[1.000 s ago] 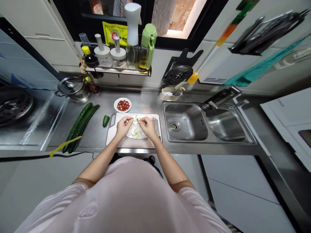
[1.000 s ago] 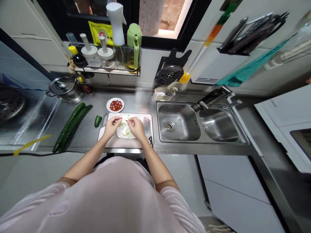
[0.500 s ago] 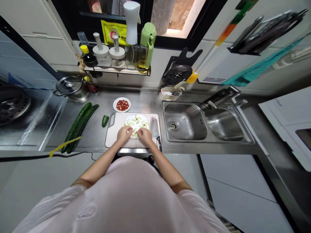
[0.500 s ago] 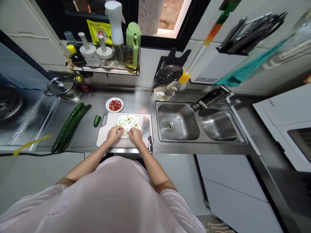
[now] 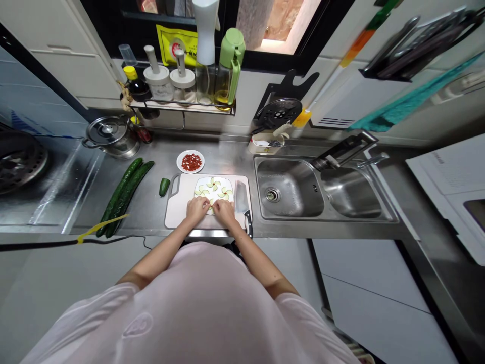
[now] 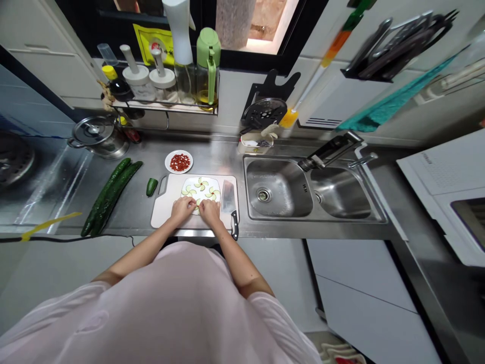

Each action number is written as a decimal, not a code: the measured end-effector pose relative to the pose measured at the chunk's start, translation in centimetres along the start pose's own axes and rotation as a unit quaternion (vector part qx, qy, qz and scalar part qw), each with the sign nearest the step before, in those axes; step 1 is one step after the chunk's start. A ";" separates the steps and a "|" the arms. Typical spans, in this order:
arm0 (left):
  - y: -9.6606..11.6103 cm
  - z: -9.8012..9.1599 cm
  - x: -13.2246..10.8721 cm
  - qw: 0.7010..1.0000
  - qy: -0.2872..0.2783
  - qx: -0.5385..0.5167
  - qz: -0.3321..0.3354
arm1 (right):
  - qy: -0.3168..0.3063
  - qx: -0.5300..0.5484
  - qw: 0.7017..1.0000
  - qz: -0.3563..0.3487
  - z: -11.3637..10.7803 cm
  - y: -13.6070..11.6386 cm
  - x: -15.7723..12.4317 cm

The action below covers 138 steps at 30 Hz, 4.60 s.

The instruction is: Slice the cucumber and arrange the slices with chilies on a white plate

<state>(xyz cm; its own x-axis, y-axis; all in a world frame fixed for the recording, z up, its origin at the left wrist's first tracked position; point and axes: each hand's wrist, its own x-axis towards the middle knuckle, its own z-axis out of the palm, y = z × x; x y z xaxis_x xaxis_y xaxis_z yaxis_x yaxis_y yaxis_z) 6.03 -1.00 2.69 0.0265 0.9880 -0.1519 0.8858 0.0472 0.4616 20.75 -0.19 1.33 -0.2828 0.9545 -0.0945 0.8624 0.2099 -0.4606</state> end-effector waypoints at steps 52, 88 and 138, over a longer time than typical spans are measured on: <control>0.2 0.5 0.0 1.000 0.000 0.021 -0.009 | -0.004 -0.030 0.999 0.021 0.0 -0.1 0.5; -4.7 -4.6 8.7 0.966 0.183 -0.049 -0.176 | 0.063 0.080 0.995 0.015 -3.2 0.1 -0.7; -3.8 -5.5 12.9 0.828 0.250 -0.475 -0.160 | 0.092 0.122 0.988 0.015 -3.9 0.2 0.0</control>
<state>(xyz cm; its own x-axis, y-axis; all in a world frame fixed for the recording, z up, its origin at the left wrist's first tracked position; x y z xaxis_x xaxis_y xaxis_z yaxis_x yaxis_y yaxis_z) 0.44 12.34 3.78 -0.5444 0.8291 -0.1278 0.0398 0.1777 0.9833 22.56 0.70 4.61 -0.1584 0.9865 0.0414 0.7359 0.1459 -0.6612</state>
